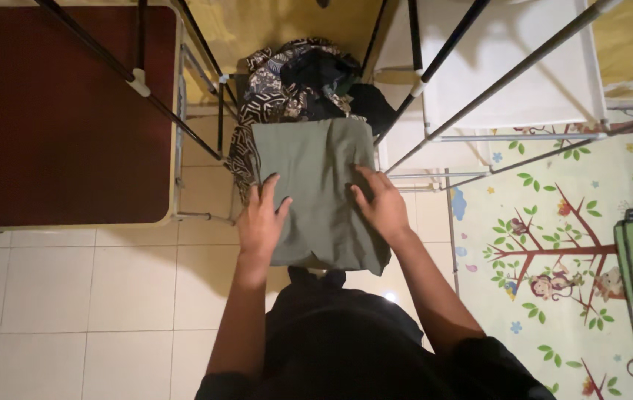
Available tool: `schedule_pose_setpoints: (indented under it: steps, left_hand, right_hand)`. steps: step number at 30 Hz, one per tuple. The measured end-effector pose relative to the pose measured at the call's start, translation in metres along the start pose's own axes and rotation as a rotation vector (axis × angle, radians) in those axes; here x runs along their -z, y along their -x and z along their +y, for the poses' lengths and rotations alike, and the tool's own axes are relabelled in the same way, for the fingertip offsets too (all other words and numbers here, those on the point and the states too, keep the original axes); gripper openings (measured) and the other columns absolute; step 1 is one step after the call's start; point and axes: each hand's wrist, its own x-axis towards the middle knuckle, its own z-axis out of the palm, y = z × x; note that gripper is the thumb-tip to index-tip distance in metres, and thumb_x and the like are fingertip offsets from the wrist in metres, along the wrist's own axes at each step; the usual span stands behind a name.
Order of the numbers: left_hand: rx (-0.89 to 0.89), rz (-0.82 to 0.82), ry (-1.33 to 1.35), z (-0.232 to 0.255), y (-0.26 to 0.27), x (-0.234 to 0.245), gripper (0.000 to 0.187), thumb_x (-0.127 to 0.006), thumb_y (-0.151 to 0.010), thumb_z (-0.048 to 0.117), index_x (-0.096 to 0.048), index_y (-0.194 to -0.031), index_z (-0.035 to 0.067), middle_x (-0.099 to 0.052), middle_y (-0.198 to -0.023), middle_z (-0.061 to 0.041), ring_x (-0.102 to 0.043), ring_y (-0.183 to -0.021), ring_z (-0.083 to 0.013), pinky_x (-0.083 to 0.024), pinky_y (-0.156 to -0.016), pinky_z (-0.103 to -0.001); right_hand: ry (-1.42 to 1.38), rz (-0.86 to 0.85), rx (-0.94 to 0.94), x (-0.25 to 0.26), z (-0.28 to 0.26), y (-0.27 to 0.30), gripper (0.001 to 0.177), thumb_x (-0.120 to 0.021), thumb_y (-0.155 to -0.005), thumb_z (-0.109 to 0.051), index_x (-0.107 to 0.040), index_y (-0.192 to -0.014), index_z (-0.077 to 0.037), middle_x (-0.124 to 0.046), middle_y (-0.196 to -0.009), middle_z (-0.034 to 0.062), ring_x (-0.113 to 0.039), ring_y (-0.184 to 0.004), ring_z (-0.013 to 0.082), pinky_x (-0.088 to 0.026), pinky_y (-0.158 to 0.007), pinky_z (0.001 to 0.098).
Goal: The person retrieves a pair of green shorts from a white laundry basket and places them on a maroon table. They unfold the garment, smooth out the fabric, and fold it into a compact rectangle by hand. Finally, the person picks up the folded shorts and places them back into the laundry basket.
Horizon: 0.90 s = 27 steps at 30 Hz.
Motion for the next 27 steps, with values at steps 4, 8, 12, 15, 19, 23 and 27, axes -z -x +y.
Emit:
schedule_pose_setpoints:
  steps: [4,8,12,15,19,23,27]
  left_hand:
    - [-0.004,-0.046,-0.014,-0.003,-0.012,-0.004,0.060,-0.078,-0.089,0.036,-0.053,-0.142,0.022,-0.060,-0.123,-0.021,-0.068,-0.093,-0.0444,-0.058,-0.071,-0.052]
    - [-0.052,-0.050,0.014,0.000,-0.020,-0.001,0.062,-0.079,-0.086,0.034,-0.053,-0.141,0.021,-0.062,-0.118,-0.019,-0.068,-0.096,-0.0443,-0.058,-0.072,-0.052]
    - [-0.049,-0.073,0.034,0.008,-0.022,0.001,0.061,-0.079,-0.087,0.033,-0.052,-0.141,0.020,-0.061,-0.119,-0.020,-0.068,-0.094,-0.0438,-0.059,-0.072,-0.051]
    - [-0.083,-0.018,0.047,0.021,-0.013,-0.005,0.061,-0.080,-0.087,0.032,-0.053,-0.141,0.021,-0.061,-0.116,-0.019,-0.067,-0.094,-0.0443,-0.058,-0.075,-0.052]
    - [-0.069,0.010,0.028,0.046,0.007,-0.017,0.062,-0.081,-0.086,0.032,-0.053,-0.141,0.021,-0.062,-0.113,-0.018,-0.067,-0.093,-0.0438,-0.057,-0.075,-0.051]
    - [0.004,-0.011,0.033,0.082,0.031,-0.035,0.061,-0.080,-0.088,0.033,-0.053,-0.141,0.022,-0.062,-0.113,-0.018,-0.067,-0.092,-0.0428,-0.057,-0.075,-0.051]
    - [-0.001,0.059,0.073,0.124,0.056,-0.055,0.063,-0.080,-0.085,0.032,-0.053,-0.141,0.022,-0.062,-0.115,-0.018,-0.067,-0.094,-0.0433,-0.057,-0.075,-0.051]
  right_hand:
    - [0.017,0.022,-0.029,-0.002,0.003,-0.005,0.041,-0.074,-0.093,-0.021,-0.063,-0.131,-0.012,-0.070,-0.119,0.0166,-0.068,-0.103,0.0394,-0.057,-0.086,0.0448]
    - [0.036,0.019,-0.099,0.004,-0.002,-0.006,0.041,-0.074,-0.093,-0.022,-0.064,-0.131,-0.013,-0.071,-0.119,0.0160,-0.068,-0.103,0.0391,-0.057,-0.084,0.0450]
    - [0.029,0.053,-0.036,0.013,0.003,-0.003,0.041,-0.074,-0.094,-0.021,-0.064,-0.132,-0.011,-0.070,-0.119,0.0172,-0.068,-0.105,0.0398,-0.056,-0.088,0.0453]
    - [0.020,0.064,-0.012,0.026,0.012,0.003,0.040,-0.074,-0.094,-0.021,-0.064,-0.132,-0.010,-0.070,-0.120,0.0170,-0.068,-0.107,0.0395,-0.056,-0.089,0.0445]
    - [-0.012,0.020,-0.024,0.051,0.025,0.014,0.040,-0.073,-0.094,-0.021,-0.064,-0.132,-0.008,-0.070,-0.119,0.0173,-0.068,-0.105,0.0393,-0.056,-0.088,0.0442]
    - [-0.006,-0.008,-0.001,0.084,0.048,0.030,0.040,-0.073,-0.094,-0.021,-0.065,-0.131,-0.008,-0.070,-0.118,0.0174,-0.068,-0.104,0.0395,-0.056,-0.087,0.0445]
    - [0.018,-0.010,0.062,0.120,0.075,0.048,0.040,-0.073,-0.095,-0.021,-0.066,-0.131,-0.008,-0.070,-0.116,0.0171,-0.067,-0.105,0.0402,-0.055,-0.088,0.0450]
